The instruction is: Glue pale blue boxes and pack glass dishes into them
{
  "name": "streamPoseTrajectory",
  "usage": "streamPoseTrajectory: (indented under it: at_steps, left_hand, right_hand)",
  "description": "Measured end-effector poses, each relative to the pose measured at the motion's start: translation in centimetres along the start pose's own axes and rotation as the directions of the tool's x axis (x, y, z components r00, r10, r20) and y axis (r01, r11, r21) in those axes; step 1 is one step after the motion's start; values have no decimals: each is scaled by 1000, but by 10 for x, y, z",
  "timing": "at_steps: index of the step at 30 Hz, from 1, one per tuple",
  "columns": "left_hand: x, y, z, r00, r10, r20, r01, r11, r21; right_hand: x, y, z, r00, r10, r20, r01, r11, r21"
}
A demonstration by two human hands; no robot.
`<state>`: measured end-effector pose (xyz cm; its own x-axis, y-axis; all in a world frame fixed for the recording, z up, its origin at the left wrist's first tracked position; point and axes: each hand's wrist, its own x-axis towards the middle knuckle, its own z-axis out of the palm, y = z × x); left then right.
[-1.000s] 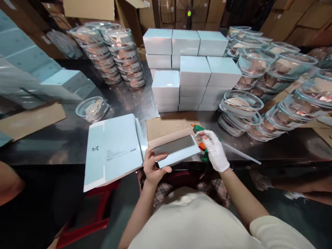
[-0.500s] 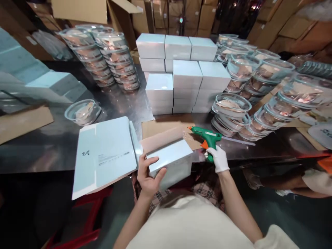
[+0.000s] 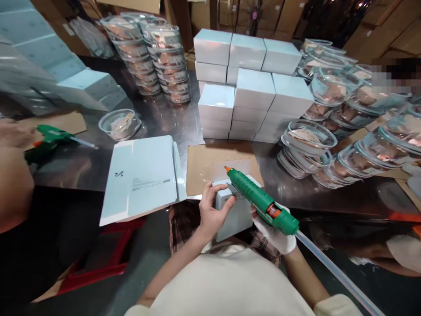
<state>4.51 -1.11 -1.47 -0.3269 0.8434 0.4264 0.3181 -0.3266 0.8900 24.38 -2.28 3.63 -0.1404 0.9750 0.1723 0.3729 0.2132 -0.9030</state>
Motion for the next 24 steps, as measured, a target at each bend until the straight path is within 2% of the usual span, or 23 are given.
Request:
streamPoseTrajectory:
  at_steps: [5,7,9,13,16,18,20,22,24]
  left_hand:
    - [-1,2,0,1000,26,0,-26,1000,-12]
    - [-2,2,-1,1000,15,10,-15,1000,-2]
    - [-3,0,-2,1000,-6,12,6,1000,13]
    - [-5,-6,-10,997,-73,-13,73,997,13]
    - [-4,-9,-17,992,-128,-21,128,992,4]
    - [-3,-9,-20,988,-155,-25,154,988,-12]
    - [-3,-8,-23,986,-167,-22,166,985,-39]
    - [-2,-7,-26,985,-174,-16,172,983,-69]
    - [-2,-6,-30,982,-188,-22,185,978,-97]
  right_hand:
    - [12,-1,19,995,-98,-13,95,986,-134]
    - [15,1,21,990,-135,-40,124,971,-205]
    - [14,7,19,990,-117,-76,100,974,-204]
    - [8,28,0,981,29,-191,-48,994,-97]
    - [16,42,-13,928,243,-281,-248,969,17]
    - [31,48,-14,873,426,-236,-398,904,159]
    - [52,54,-9,837,529,-138,-486,836,253]
    - [71,61,-7,814,577,-67,-546,800,251]
    - [85,66,-12,799,600,-48,-583,792,182]
